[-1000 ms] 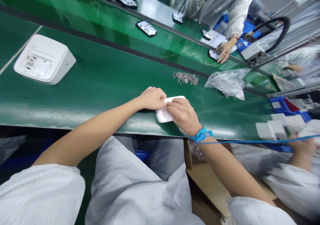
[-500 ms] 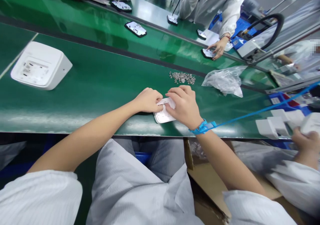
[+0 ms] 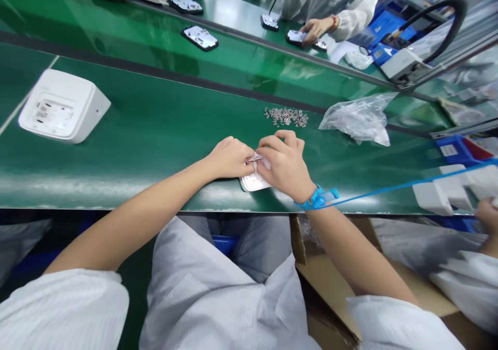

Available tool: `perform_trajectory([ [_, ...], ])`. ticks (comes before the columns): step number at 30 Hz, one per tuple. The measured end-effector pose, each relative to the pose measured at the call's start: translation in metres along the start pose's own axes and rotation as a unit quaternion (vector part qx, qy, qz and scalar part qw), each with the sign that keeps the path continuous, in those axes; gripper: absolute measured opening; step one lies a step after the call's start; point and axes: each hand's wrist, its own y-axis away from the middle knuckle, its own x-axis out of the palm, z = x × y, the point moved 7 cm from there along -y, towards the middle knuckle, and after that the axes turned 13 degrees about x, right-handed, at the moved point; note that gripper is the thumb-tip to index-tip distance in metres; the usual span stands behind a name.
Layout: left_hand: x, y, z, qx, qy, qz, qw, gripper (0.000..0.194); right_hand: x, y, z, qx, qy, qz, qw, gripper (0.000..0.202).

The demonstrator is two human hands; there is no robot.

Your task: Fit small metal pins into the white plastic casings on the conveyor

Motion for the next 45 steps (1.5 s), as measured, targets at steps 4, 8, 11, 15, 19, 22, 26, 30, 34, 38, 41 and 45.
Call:
perform_trajectory([
  [4,-0.001,0.003,0.005,0.007,0.046,-0.013,0.999,0.030,0.000,0.002,-0.001,0.005,0.001,0.000,1.000,0.007],
  [8,-0.003,0.005,0.006,0.005,0.078,-0.016,0.997,0.032,0.001,0.005,0.003,0.007,-0.001,-0.003,1.000,0.007],
  [11,-0.003,0.005,0.005,0.005,0.084,-0.013,0.996,0.033,0.000,0.005,0.006,0.014,-0.008,0.003,1.000,0.008],
  [15,-0.002,0.004,0.004,0.003,0.070,-0.001,0.998,0.031,0.001,-0.005,-0.017,0.019,-0.086,0.026,0.996,0.005],
  [19,-0.001,0.003,0.001,0.000,0.055,0.033,0.998,0.028,0.012,-0.023,-0.093,0.097,-0.219,-0.092,0.966,0.014],
  [22,-0.001,0.002,-0.001,-0.006,0.046,0.056,0.997,0.028,0.032,-0.020,-0.156,0.243,-0.278,-0.209,0.905,0.017],
  [26,0.002,0.002,-0.002,-0.012,0.039,0.072,0.997,0.028,0.049,-0.017,-0.168,0.290,-0.297,-0.208,0.886,0.022],
  [30,0.002,0.003,-0.004,-0.017,0.046,0.073,0.996,0.029,0.048,-0.022,-0.156,0.269,-0.304,-0.165,0.899,0.022],
  [34,0.000,0.003,-0.004,-0.030,0.055,0.068,0.996,0.033,0.054,-0.023,-0.166,0.285,-0.347,-0.163,0.878,0.023],
  [38,-0.001,0.003,-0.004,-0.029,0.055,0.053,0.997,0.035,0.056,-0.023,-0.168,0.287,-0.368,-0.163,0.870,0.015],
  [41,0.000,0.003,-0.005,-0.016,0.036,0.043,0.998,0.032,0.052,-0.024,-0.163,0.279,-0.382,-0.164,0.865,0.012],
  [45,-0.001,0.003,-0.007,-0.005,0.024,0.044,0.999,0.031,0.049,-0.024,-0.160,0.279,-0.386,-0.165,0.864,0.014],
])
